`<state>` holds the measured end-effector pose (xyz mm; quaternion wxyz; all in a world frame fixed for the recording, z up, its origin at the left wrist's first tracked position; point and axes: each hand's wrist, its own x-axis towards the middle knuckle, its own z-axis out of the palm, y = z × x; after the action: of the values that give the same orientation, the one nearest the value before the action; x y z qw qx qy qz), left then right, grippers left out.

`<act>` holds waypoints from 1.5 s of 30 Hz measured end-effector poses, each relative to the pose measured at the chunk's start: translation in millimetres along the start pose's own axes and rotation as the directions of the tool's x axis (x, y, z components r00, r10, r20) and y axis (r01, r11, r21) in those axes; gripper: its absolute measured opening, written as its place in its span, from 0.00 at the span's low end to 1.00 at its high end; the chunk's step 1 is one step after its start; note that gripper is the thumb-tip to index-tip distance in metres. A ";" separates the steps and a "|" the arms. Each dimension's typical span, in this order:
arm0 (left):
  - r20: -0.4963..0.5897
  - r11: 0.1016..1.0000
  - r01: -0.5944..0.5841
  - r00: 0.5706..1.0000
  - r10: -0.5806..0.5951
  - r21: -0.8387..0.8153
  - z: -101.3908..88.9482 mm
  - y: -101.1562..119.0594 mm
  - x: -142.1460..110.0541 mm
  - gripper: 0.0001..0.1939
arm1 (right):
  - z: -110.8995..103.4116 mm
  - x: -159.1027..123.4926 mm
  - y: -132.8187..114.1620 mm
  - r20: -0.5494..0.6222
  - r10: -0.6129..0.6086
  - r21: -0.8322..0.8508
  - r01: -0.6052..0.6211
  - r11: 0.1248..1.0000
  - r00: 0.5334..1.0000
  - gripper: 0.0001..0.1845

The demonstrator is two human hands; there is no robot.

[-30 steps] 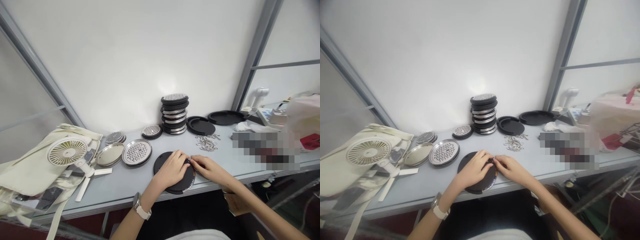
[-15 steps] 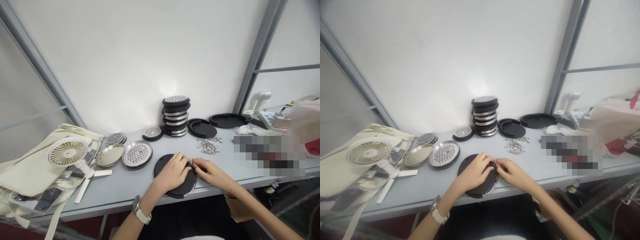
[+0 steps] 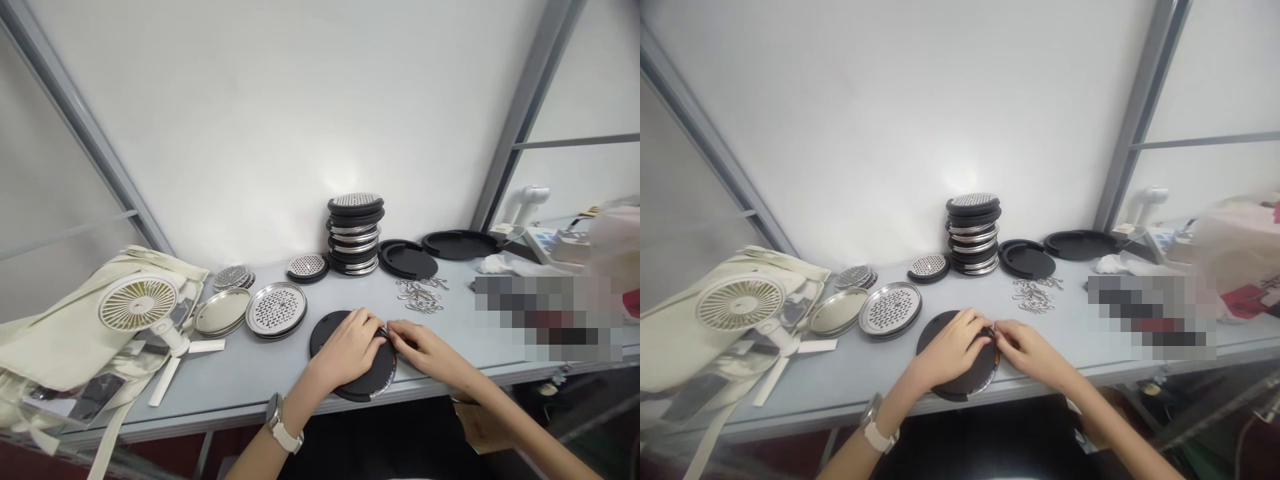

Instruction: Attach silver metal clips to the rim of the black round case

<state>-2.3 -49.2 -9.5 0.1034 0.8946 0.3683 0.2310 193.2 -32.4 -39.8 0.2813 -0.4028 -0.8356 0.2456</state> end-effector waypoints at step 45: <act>0.015 1.000 0.012 1.000 -0.012 -0.022 -2.0 2.5 0.7 0.09 | 0.9 1.5 1.8 0.000 0.011 0.009 -0.011 1.000 1.000 0.18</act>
<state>-1.3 -50.4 -6.7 0.1176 0.8928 0.3703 0.2278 192.8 -30.4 -41.2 0.2816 -0.4060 -0.8325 0.2508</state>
